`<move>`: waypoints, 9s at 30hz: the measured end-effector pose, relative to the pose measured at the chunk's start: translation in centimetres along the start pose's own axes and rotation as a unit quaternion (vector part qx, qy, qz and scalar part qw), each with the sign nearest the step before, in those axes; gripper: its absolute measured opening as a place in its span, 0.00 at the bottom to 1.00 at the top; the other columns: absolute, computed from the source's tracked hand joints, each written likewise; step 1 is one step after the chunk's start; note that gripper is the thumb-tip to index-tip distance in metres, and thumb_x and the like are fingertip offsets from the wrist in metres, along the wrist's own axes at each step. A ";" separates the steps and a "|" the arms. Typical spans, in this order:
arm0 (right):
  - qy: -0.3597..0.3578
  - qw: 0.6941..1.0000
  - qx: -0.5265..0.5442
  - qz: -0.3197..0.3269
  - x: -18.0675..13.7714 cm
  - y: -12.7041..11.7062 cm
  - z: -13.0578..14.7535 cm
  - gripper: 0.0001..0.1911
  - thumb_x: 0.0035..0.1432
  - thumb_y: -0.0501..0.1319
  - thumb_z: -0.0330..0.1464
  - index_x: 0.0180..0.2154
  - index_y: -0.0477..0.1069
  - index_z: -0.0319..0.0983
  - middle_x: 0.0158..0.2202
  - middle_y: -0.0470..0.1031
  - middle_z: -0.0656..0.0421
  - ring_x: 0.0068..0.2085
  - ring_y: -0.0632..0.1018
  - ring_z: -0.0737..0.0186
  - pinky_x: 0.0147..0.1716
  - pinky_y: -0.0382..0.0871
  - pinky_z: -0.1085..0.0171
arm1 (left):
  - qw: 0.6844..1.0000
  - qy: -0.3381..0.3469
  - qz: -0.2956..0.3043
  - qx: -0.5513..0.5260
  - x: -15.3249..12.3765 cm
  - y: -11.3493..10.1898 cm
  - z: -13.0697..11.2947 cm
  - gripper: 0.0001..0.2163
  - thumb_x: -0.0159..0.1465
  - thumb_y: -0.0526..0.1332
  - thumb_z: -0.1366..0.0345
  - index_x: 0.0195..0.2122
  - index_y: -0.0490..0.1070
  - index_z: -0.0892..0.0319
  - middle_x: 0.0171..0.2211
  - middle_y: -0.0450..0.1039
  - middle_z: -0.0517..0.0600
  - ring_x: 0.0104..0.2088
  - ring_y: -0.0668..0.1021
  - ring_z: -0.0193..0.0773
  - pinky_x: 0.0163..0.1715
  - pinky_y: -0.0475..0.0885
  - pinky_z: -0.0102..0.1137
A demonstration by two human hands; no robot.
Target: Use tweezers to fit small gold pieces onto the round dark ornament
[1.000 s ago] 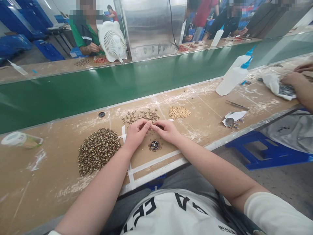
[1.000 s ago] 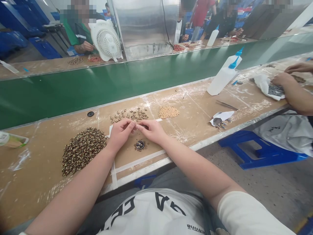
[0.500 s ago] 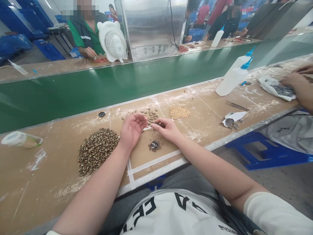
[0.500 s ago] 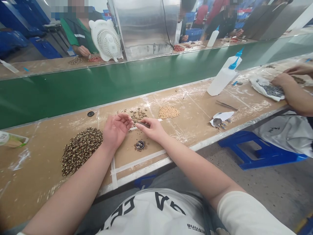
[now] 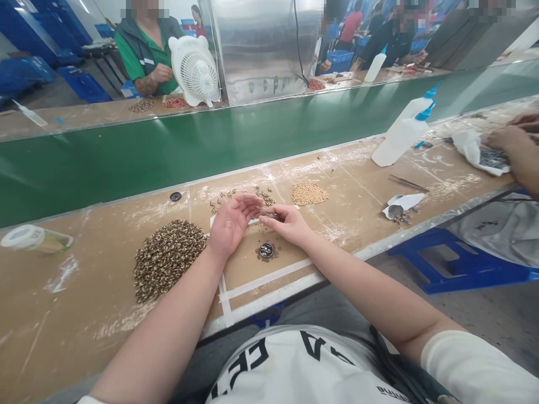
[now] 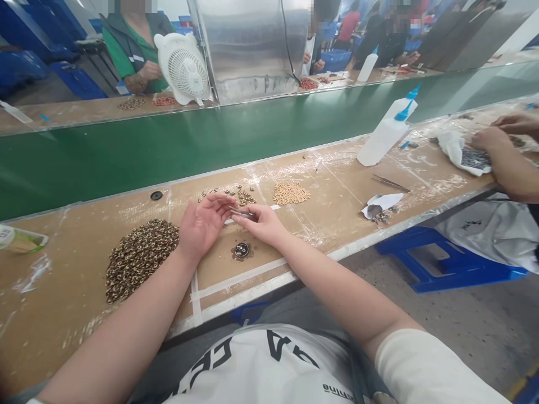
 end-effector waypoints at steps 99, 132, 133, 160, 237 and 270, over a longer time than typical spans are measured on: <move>-0.026 0.968 -0.235 0.082 0.1 0.3 0.0 0.19 0.69 0.62 0.44 0.29 0.71 0.40 0.26 0.71 0.62 0.29 0.69 0.64 0.31 0.55 0.63 | 0.929 -0.045 -0.058 0.362 -0.6 -0.2 1.2 0.20 0.71 0.64 0.43 0.36 0.79 0.56 0.23 0.72 0.45 0.22 0.74 0.35 0.22 0.68 0.30; -0.088 0.969 -0.221 0.066 -0.1 0.2 0.3 0.25 0.70 0.60 0.46 0.25 0.57 0.41 0.22 0.59 0.65 0.26 0.61 0.67 0.29 0.51 0.63 | 0.875 -0.043 -0.083 0.476 -0.6 -0.1 0.4 0.27 0.72 0.60 0.46 0.19 0.68 0.56 0.15 0.64 0.43 0.20 0.68 0.34 0.26 0.63 0.32; -0.088 0.969 -0.220 0.068 -0.1 0.2 0.3 0.25 0.70 0.59 0.46 0.25 0.56 0.41 0.22 0.59 0.65 0.26 0.61 0.67 0.29 0.52 0.63 | 0.874 -0.040 -0.082 0.478 -0.6 -0.1 0.4 0.27 0.72 0.60 0.46 0.19 0.67 0.56 0.15 0.64 0.43 0.20 0.68 0.34 0.26 0.63 0.32; -0.060 0.974 -0.193 0.098 0.1 0.1 0.0 0.23 0.72 0.57 0.47 0.28 0.65 0.40 0.24 0.61 0.65 0.28 0.63 0.66 0.30 0.53 0.64 | 0.889 -0.053 -0.071 0.449 -0.6 -0.3 1.1 0.25 0.73 0.59 0.48 0.21 0.65 0.55 0.17 0.64 0.43 0.21 0.69 0.35 0.27 0.64 0.32; 0.036 0.838 -0.523 -0.151 -5.5 -18.8 -1.4 0.13 0.71 0.62 0.37 0.41 0.85 0.43 0.41 0.86 0.53 0.43 0.84 0.49 0.42 0.72 0.58 | 0.804 0.100 0.019 0.586 -0.8 -1.2 -0.4 0.20 0.77 0.52 0.57 0.35 0.81 0.56 0.27 0.78 0.45 0.31 0.81 0.39 0.37 0.70 0.33; -0.123 0.882 -0.455 0.027 -14.5 -8.3 1.0 0.15 0.76 0.62 0.42 0.51 0.84 0.42 0.39 0.87 0.55 0.34 0.84 0.61 0.33 0.69 0.64 | 0.792 0.096 0.057 0.600 -0.8 -0.2 0.0 0.23 0.77 0.53 0.52 0.29 0.77 0.56 0.24 0.76 0.47 0.26 0.76 0.38 0.32 0.67 0.33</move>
Point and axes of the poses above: each hand's wrist, its own x-axis towards the middle knuckle, its own y-axis out of the palm, z = x × y, the point moved 2 cm from there along x, towards the middle knuckle
